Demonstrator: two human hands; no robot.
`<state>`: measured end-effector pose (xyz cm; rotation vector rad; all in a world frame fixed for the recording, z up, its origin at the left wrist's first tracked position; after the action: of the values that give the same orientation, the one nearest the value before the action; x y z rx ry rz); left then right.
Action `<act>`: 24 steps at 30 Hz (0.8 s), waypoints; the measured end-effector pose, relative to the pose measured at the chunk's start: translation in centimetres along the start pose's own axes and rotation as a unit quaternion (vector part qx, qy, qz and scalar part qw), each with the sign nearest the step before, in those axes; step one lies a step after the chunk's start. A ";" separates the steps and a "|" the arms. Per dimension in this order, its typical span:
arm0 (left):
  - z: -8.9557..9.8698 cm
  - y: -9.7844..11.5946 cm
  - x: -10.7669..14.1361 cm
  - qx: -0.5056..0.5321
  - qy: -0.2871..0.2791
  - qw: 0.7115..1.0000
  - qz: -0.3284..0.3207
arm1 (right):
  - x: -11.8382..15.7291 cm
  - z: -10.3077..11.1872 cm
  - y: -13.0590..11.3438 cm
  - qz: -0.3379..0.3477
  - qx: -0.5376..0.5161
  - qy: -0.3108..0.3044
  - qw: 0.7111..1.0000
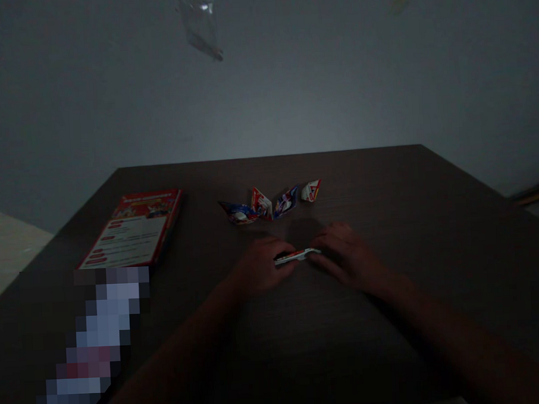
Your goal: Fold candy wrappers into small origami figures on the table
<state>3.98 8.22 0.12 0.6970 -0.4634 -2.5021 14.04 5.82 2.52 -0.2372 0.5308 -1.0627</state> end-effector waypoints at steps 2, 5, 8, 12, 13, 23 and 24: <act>0.0 0.2 -0.1 0.007 0.005 1.000 -0.005 | 0.0 -0.1 0.1 0.000 -0.025 -0.003 1.000; 0.1 0.4 -0.1 0.019 0.010 1.000 -0.002 | -0.1 -0.1 0.2 0.004 -0.065 -0.002 0.998; 0.1 0.7 -0.2 0.034 0.017 0.999 -0.011 | -0.1 0.1 0.3 0.010 -0.098 0.008 0.995; 0.3 1.0 -0.3 0.049 0.035 0.998 -0.035 | -0.1 0.4 0.2 0.012 -0.112 0.013 0.994; 0.4 1.0 -0.3 0.051 0.045 0.997 -0.038 | -0.1 0.5 0.2 0.015 -0.113 0.017 0.993; 1.1 0.9 -0.2 0.055 0.084 0.994 -0.040 | 0.2 1.5 -0.6 0.056 -0.136 0.064 0.987; 1.1 1.0 -0.2 0.053 0.084 0.994 -0.046 | 0.3 1.7 -0.6 0.058 -0.139 0.068 0.986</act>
<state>3.90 7.74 1.59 0.9820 -0.5170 -2.4906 14.54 5.16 4.14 -0.3749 0.8087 -0.8943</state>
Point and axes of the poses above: each hand's wrist, its own x-axis away from the middle knuckle, its own z-axis out of the back of the hand, y = z × x, the point moved 10 cm from there along -x, towards the middle knuckle, and after that the axes turned 15 degrees about -z, right-handed, at the moved point
